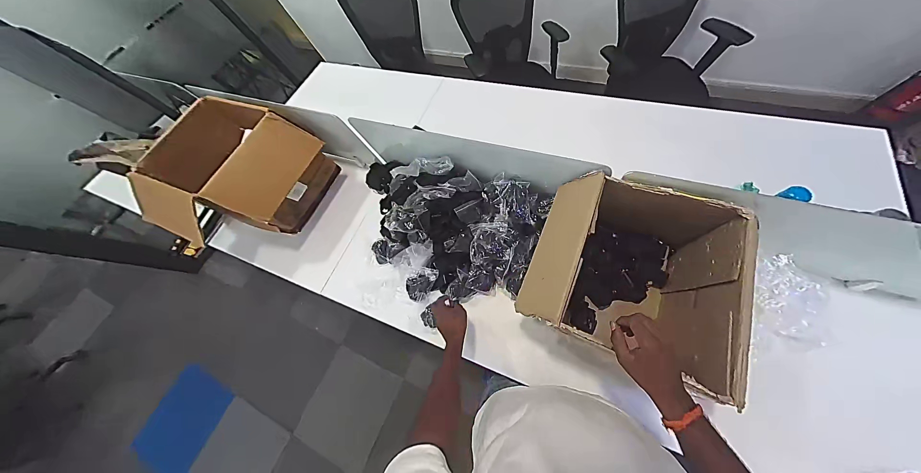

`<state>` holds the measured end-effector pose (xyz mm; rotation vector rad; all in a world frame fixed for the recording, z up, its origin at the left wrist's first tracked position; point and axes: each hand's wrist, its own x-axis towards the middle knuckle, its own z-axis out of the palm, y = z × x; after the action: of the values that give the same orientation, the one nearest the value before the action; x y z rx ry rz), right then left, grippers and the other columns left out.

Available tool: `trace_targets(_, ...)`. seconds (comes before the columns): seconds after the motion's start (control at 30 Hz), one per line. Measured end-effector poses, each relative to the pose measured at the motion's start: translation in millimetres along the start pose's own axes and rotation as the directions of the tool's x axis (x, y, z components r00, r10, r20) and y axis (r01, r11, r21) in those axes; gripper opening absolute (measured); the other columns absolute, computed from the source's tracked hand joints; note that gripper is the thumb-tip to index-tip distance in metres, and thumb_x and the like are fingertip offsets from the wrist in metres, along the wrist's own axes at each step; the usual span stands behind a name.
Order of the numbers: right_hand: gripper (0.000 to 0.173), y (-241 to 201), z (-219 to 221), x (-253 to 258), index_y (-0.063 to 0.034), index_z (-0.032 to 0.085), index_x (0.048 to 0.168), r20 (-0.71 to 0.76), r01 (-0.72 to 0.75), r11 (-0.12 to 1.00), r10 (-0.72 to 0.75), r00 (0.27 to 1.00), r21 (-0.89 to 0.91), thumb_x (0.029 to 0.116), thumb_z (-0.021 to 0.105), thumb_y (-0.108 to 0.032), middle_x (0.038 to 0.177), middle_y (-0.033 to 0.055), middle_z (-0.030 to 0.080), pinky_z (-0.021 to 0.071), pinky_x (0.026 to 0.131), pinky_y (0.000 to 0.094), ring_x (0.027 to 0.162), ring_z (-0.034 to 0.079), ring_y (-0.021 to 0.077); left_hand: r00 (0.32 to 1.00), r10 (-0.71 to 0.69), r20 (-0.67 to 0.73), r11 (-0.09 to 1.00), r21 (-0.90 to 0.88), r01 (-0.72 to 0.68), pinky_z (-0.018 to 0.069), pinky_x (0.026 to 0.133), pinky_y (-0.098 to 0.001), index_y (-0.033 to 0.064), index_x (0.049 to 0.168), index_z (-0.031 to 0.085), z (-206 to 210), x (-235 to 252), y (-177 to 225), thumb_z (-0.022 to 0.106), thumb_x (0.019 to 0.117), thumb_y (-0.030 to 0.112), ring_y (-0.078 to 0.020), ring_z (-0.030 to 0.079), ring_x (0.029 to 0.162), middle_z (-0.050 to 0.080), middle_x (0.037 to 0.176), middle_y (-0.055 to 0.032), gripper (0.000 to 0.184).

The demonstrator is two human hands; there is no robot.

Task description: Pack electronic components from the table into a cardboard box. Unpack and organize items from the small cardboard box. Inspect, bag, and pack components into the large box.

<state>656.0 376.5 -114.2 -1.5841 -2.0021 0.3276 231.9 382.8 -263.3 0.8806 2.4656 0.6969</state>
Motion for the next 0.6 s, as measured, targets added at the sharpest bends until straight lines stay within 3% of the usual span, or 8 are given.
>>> trace_targets(0.13, 0.025, 0, 1, 7, -0.0109, 0.073, 0.095, -0.004, 0.001, 1.0, -0.001, 1.0, -0.01, 0.0941, 0.057, -0.031, 0.089, 0.0034, 0.07, 0.0584, 0.074, 0.0342, 0.083, 0.068, 0.0166, 0.998, 0.06, -0.006, 0.997, 0.055, -0.059, 0.0487, 0.107, -0.0557, 0.0042, 0.136, 0.061, 3, 33, 4, 0.065, 0.0929, 0.021, -0.0366, 0.055, 0.132, 0.054, 0.145, -0.0224, 0.046)
trace_targets(0.2, 0.025, 3, 2, 7, -0.0111, 0.073, 0.094, -0.008, 0.005, 1.0, -0.005, 1.0, -0.012, 0.093, 0.057, -0.03, 0.088, 0.0033, 0.07, 0.0586, 0.074, 0.0339, 0.082, 0.068, 0.0162, 0.985, 0.163, 0.053, 0.981, 0.1, -0.168, 0.0501, 0.105, -0.0552, 0.0065, 0.139, 0.06, 6, 40, 13, 0.063, 0.0957, 0.023, -0.0361, 0.055, 0.133, 0.05, 0.15, -0.021, 0.046)
trace_targets(0.3, 0.025, 4, 4, 5, -0.0108, 0.073, 0.094, 0.0, -0.008, 1.0, 0.008, 1.0, -0.008, 0.0935, 0.057, -0.03, 0.088, 0.0033, 0.07, 0.0585, 0.073, 0.0345, 0.081, 0.068, 0.0163, 0.939, 0.305, 0.161, 0.925, 0.186, -0.332, 0.0516, 0.104, -0.0521, 0.004, 0.138, 0.06, 14, 36, 34, 0.057, 0.0993, 0.023, -0.0358, 0.059, 0.128, 0.053, 0.146, -0.0218, 0.043)
trace_targets(0.37, 0.025, 2, 3, 6, -0.0114, 0.073, 0.094, 0.011, -0.022, 1.0, 0.022, 1.0, -0.018, 0.0938, 0.057, -0.031, 0.088, 0.003, 0.07, 0.0587, 0.073, 0.0341, 0.081, 0.068, 0.0157, 0.937, 0.226, 0.266, 0.918, 0.262, -0.296, 0.0497, 0.105, -0.0557, 0.0054, 0.147, 0.052, 19, 31, 53, 0.055, 0.1019, 0.03, -0.0375, 0.06, 0.127, 0.058, 0.142, -0.0225, 0.051)
trace_targets(0.43, 0.024, 2, 3, 4, -0.0117, 0.072, 0.095, 0.019, -0.029, 0.999, 0.029, 0.999, -0.013, 0.0943, 0.057, -0.03, 0.088, 0.0028, 0.069, 0.0585, 0.074, 0.0334, 0.081, 0.067, 0.0151, 0.93, 0.111, 0.35, 0.916, 0.326, -0.232, 0.0514, 0.1, -0.0615, 0.0089, 0.153, 0.045, 27, 28, 63, 0.052, 0.1025, 0.034, -0.0413, 0.065, 0.12, 0.065, 0.13, -0.0242, 0.057)
trace_targets(0.47, 0.023, 2, 4, 4, -0.0118, 0.072, 0.095, 0.027, -0.033, 0.999, 0.033, 0.999, -0.011, 0.0945, 0.057, -0.03, 0.089, 0.0027, 0.07, 0.0585, 0.074, 0.0331, 0.082, 0.068, 0.0147, 0.923, 0.068, 0.379, 0.915, 0.344, -0.208, 0.0508, 0.1, -0.0625, 0.0093, 0.151, 0.049, 32, 30, 61, 0.051, 0.1035, 0.035, -0.0421, 0.064, 0.121, 0.065, 0.13, -0.0242, 0.054)
trace_targets(0.53, 0.022, 2, 3, 3, -0.0123, 0.072, 0.096, 0.041, -0.041, 0.999, 0.042, 0.998, -0.005, 0.0947, 0.058, -0.029, 0.09, 0.0021, 0.07, 0.0586, 0.075, 0.0324, 0.082, 0.067, 0.0139, 0.922, 0.035, 0.385, 0.924, 0.34, -0.177, 0.0504, 0.1, -0.0637, 0.0055, 0.132, 0.065, 46, 34, 54, 0.054, 0.1018, 0.033, -0.0425, 0.064, 0.12, 0.067, 0.126, -0.0247, 0.042)
trace_targets(0.6, 0.023, 0, 1, 2, -0.013, 0.073, 0.096, 0.038, -0.044, 0.999, 0.044, 0.998, -0.011, 0.0945, 0.057, -0.03, 0.089, 0.0009, 0.07, 0.0587, 0.074, 0.0315, 0.081, 0.067, 0.0126, 0.927, 0.017, 0.374, 0.928, 0.34, -0.155, 0.0508, 0.099, -0.0629, 0.0031, 0.118, 0.071, 48, 33, 55, 0.058, 0.0997, 0.032, -0.0415, 0.065, 0.118, 0.069, 0.121, -0.0241, 0.037)
